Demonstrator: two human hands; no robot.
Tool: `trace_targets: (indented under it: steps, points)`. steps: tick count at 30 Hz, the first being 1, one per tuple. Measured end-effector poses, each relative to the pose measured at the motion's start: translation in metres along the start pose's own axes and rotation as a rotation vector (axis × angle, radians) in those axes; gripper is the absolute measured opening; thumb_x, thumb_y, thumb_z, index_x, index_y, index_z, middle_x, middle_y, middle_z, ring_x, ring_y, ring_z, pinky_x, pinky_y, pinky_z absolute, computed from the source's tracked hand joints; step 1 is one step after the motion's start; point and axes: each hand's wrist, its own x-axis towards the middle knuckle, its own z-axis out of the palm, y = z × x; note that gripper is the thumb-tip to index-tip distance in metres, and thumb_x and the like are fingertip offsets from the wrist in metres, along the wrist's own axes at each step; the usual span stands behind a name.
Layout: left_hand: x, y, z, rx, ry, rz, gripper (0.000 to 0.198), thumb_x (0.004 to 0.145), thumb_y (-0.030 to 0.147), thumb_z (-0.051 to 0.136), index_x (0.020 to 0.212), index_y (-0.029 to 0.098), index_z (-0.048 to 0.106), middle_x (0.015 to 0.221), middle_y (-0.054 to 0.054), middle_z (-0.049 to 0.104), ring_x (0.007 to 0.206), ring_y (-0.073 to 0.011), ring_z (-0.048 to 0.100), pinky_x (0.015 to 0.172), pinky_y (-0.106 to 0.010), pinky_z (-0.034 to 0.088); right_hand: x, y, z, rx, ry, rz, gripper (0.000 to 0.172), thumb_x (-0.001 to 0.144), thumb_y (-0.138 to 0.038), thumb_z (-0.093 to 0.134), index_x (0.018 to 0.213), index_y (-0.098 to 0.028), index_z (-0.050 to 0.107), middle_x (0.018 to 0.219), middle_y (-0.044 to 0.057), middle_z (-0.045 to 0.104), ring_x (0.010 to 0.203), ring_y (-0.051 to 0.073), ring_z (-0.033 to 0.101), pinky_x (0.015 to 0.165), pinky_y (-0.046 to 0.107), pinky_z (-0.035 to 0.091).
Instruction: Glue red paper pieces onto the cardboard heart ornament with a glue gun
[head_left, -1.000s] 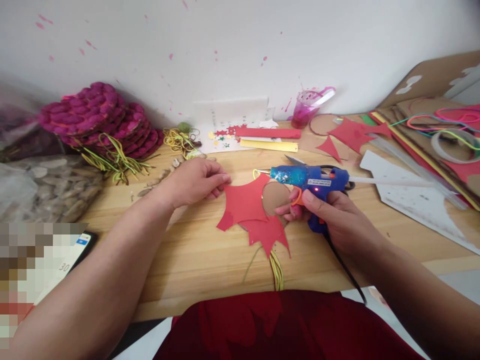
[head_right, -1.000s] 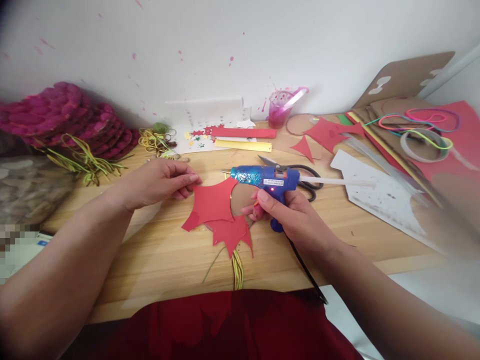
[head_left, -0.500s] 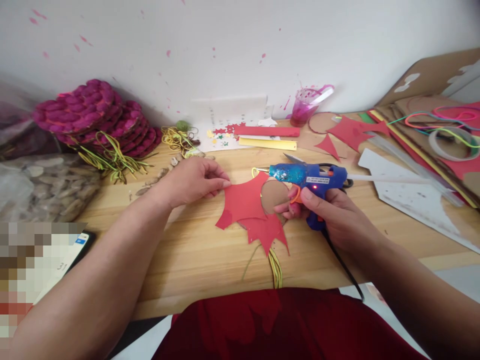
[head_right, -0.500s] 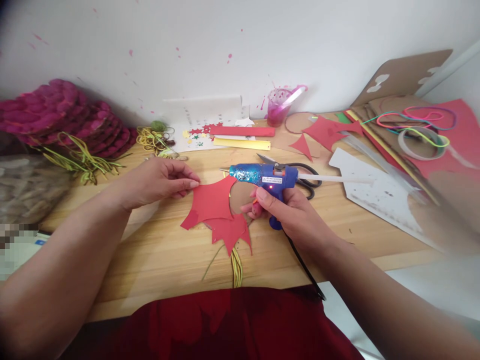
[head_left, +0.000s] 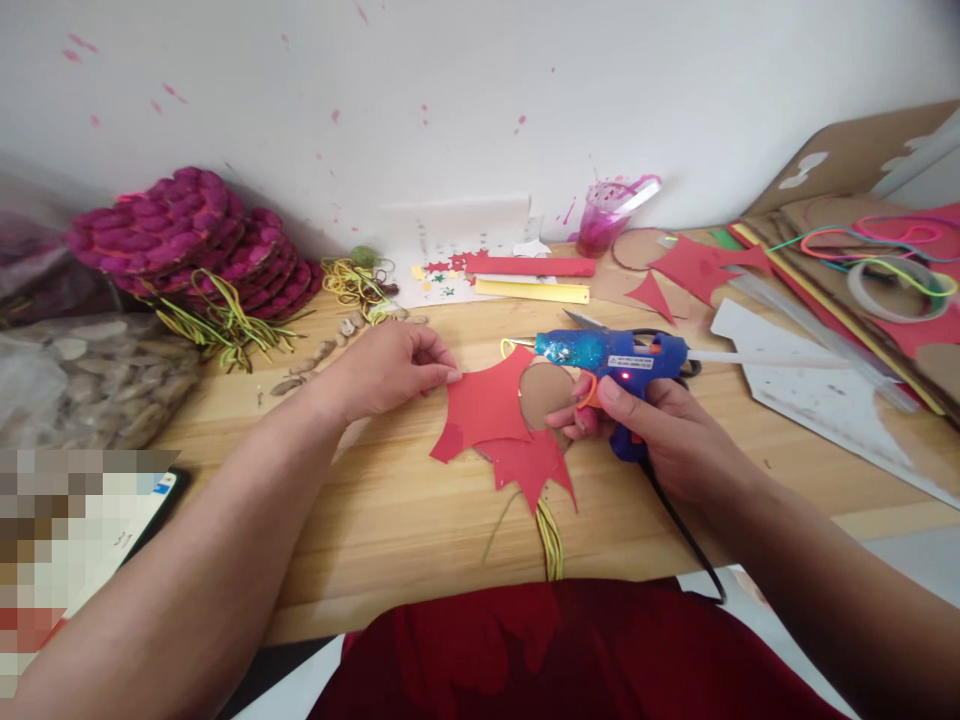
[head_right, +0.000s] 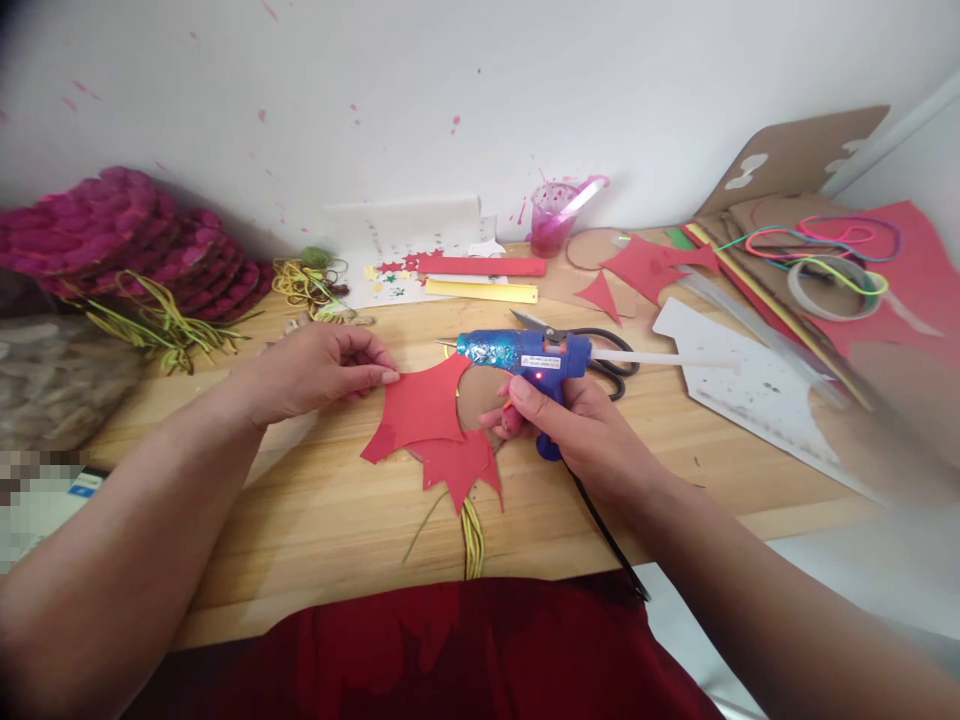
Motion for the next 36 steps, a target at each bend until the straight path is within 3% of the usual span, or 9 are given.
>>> trace_targets:
  steps: [18,30,36]
  points:
    - [-0.007,-0.004,-0.017,0.016,-0.139,0.063,0.031,0.073,0.05,0.064,0.074,0.019,0.065,0.064,0.002,0.056,0.061,-0.0133,0.05,0.061,-0.025,0.04,0.001,-0.001,0.001,0.019,-0.028,-0.022,0.027,0.093,-0.049,0.067,0.093,-0.022,0.068,0.074,-0.002,0.067,0.096,0.024,0.076,0.097,0.039,0.054]
    - [-0.003,-0.001,-0.006,0.114,-0.028,0.036,0.034,0.069,0.053,0.065,0.076,0.02,0.069,0.073,-0.001,0.069,0.07,-0.0197,0.06,0.067,-0.03,0.044,0.003,0.003,-0.001,-0.018,-0.032,-0.042,0.03,0.093,-0.049,0.066,0.083,-0.021,0.067,0.079,0.0,0.066,0.093,0.021,0.074,0.09,0.033,0.055]
    - [-0.003,-0.002,-0.004,0.118,-0.008,0.041,0.032,0.071,0.052,0.065,0.077,0.021,0.069,0.073,-0.001,0.069,0.071,-0.0203,0.062,0.066,-0.03,0.043,0.003,0.001,0.0,-0.004,-0.016,-0.027,0.028,0.093,-0.05,0.067,0.092,-0.022,0.068,0.077,0.0,0.066,0.095,0.024,0.075,0.092,0.037,0.055]
